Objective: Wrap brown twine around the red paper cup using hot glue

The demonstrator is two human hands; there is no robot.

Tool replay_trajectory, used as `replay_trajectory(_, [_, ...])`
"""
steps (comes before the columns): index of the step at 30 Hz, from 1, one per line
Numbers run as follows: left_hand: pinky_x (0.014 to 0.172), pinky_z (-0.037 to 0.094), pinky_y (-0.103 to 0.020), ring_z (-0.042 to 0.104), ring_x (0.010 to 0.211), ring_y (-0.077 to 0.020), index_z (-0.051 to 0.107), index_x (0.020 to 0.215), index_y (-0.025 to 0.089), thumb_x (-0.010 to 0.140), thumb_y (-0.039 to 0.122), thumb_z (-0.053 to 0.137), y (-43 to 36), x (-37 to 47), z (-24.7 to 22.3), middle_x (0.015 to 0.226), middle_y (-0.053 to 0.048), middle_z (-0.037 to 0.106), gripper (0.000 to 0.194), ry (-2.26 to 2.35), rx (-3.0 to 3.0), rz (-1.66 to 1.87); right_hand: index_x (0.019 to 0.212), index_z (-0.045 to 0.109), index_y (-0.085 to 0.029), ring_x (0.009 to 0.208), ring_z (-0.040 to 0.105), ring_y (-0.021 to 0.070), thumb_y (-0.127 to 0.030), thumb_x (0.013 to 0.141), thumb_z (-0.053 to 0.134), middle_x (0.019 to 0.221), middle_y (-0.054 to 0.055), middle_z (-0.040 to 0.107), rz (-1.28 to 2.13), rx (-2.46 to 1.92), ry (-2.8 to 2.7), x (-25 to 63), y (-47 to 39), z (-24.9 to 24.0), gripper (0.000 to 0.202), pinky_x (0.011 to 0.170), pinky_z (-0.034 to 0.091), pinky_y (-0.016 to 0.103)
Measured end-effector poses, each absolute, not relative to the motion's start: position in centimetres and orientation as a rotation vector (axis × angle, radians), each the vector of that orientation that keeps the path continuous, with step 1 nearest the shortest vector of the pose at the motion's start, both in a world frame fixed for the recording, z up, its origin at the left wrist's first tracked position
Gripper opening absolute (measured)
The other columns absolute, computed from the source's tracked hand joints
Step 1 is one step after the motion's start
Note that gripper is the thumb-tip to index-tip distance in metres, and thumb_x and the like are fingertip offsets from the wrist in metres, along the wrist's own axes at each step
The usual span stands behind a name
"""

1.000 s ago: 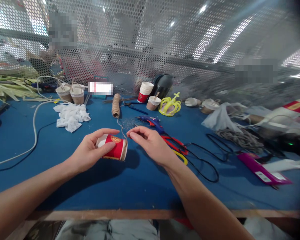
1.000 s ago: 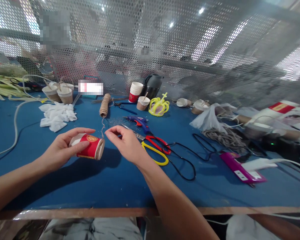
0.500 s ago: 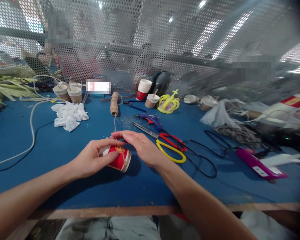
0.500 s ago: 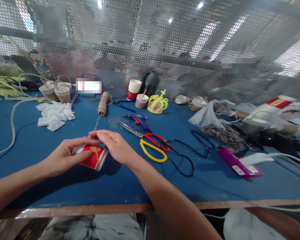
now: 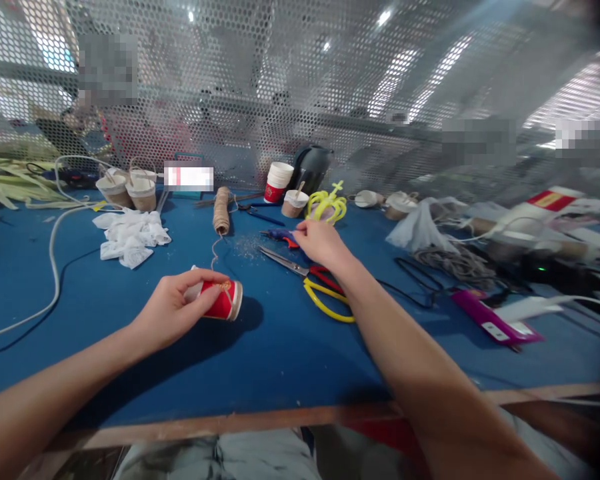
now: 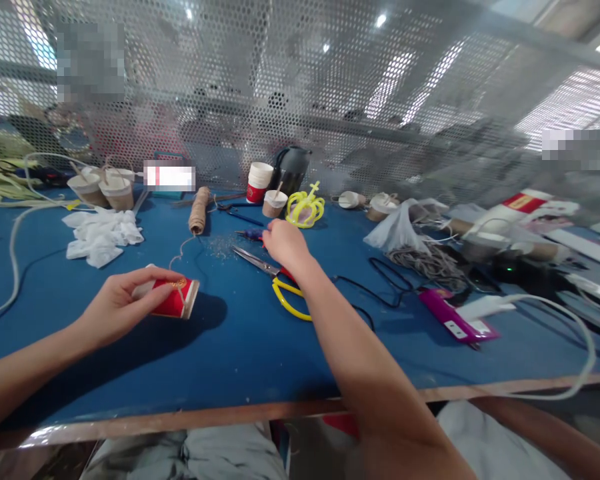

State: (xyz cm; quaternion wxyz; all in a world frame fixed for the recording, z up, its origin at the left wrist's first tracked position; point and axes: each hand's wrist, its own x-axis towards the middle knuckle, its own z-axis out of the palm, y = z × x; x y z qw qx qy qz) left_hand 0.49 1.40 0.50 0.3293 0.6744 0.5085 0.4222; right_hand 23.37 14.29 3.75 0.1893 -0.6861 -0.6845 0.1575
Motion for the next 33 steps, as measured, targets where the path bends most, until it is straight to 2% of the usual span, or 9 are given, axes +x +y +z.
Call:
replay_trajectory(2, [0.05, 0.044, -0.019, 0.06, 0.059, -0.0128, 0.067, 0.09, 0.013, 0.077, 0.029, 0.052, 1.5, 0.5, 0.3, 0.073, -0.005, 0.07, 0.026, 1.371, 1.839, 1.092, 0.092, 0.061, -0.01, 0.096, 0.057, 0.0232, -0.021, 0.079, 0.059, 0.1, 0.013, 0.062, 0.445, -2.046, -1.906, 24.5, 16.1, 2.6, 0.017, 0.081, 0.044, 0.035])
replay_trajectory(4, [0.051, 0.045, -0.019, 0.06, 0.059, -0.0131, 0.067, 0.091, 0.014, 0.078, 0.029, 0.05, 1.7, 0.5, 0.0, 0.072, -0.004, 0.07, 0.026, 1.395, 1.899, 1.071, 0.107, 0.056, -0.013, 0.096, 0.057, 0.0197, -0.028, 0.084, 0.054, 0.11, 0.01, 0.057, 0.464, -2.11, -1.879, 25.0, 17.2, 1.4, 0.027, 0.08, 0.047, 0.038])
replay_trajectory(6, [0.053, 0.046, -0.02, 0.061, 0.06, -0.0131, 0.067, 0.091, 0.014, 0.078, 0.029, 0.049, 1.8, 0.4, -0.2, 0.072, -0.003, 0.07, 0.026, 1.412, 1.934, 1.056, 0.111, 0.053, -0.014, 0.095, 0.056, 0.0191, -0.029, 0.085, 0.053, 0.112, 0.009, 0.055, 0.481, -2.119, -1.844, 25.2, 17.4, 0.7, 0.03, 0.079, 0.048, 0.038])
replay_trajectory(11, [0.058, 0.048, -0.022, 0.063, 0.064, -0.0141, 0.067, 0.091, 0.016, 0.079, 0.03, 0.049, 2.1, 0.3, -0.6, 0.076, -0.004, 0.071, 0.026, 1.421, 1.928, 1.056, 0.105, 0.053, -0.01, 0.074, 0.062, 0.0194, -0.015, 0.073, 0.061, 0.085, 0.01, 0.064, 0.624, -1.905, -1.791, 24.8, 14.9, 2.2, 0.033, 0.065, 0.049, 0.031])
replay_trajectory(13, [0.06, 0.049, -0.023, 0.064, 0.067, -0.0149, 0.066, 0.092, 0.015, 0.079, 0.031, 0.049, 2.2, 0.2, -0.7, 0.078, -0.004, 0.071, 0.026, 1.413, 1.905, 1.057, 0.103, 0.052, -0.015, 0.067, 0.062, 0.0147, -0.019, 0.075, 0.058, 0.082, 0.006, 0.065, 0.743, -1.755, -1.794, 24.6, 13.1, 3.5, 0.029, 0.061, 0.05, 0.027])
replay_trajectory(17, [0.063, 0.049, -0.024, 0.064, 0.071, -0.0161, 0.066, 0.093, 0.014, 0.079, 0.031, 0.05, 2.4, 0.1, -0.9, 0.084, -0.006, 0.071, 0.027, 1.417, 1.868, 1.043, 0.076, 0.057, -0.014, 0.05, 0.057, 0.0112, -0.028, 0.072, 0.06, 0.062, 0.004, 0.062, 1.151, -1.424, -1.748, 24.0, 9.4, 5.1, 0.015, 0.047, 0.047, 0.023])
replay_trajectory(25, [0.059, 0.047, -0.023, 0.063, 0.069, -0.0157, 0.066, 0.092, 0.014, 0.079, 0.035, 0.052, 2.5, 0.0, -0.3, 0.081, -0.006, 0.071, 0.029, 1.402, 1.742, 1.076, 0.073, 0.062, -0.015, 0.037, 0.046, 0.0076, -0.033, 0.072, 0.06, 0.045, -0.003, 0.053, 1.145, -1.341, -2.049, 23.1, 5.4, 5.0, 0.018, 0.037, 0.039, 0.02])
replay_trajectory(30, [0.056, 0.046, -0.024, 0.061, 0.065, -0.0161, 0.065, 0.095, 0.013, 0.079, 0.037, 0.051, 2.7, -0.2, -0.5, 0.078, -0.006, 0.07, 0.032, 1.42, 1.725, 1.011, 0.062, 0.057, -0.018, 0.037, 0.047, 0.009, -0.037, 0.068, 0.064, 0.042, -0.003, 0.052, 1.044, -1.423, -2.093, 23.1, 4.7, 5.1, 0.021, 0.036, 0.038, 0.02])
replay_trajectory(33, [0.062, 0.048, -0.026, 0.063, 0.072, -0.018, 0.064, 0.097, 0.013, 0.079, 0.039, 0.05, 2.7, -0.2, -0.5, 0.084, -0.007, 0.07, 0.035, 1.422, 1.689, 0.982, 0.057, 0.055, -0.018, 0.038, 0.049, 0.0093, -0.037, 0.07, 0.061, 0.043, -0.003, 0.054, 0.995, -1.428, -2.175, 23.0, 4.5, 5.4, 0.024, 0.038, 0.038, 0.02])
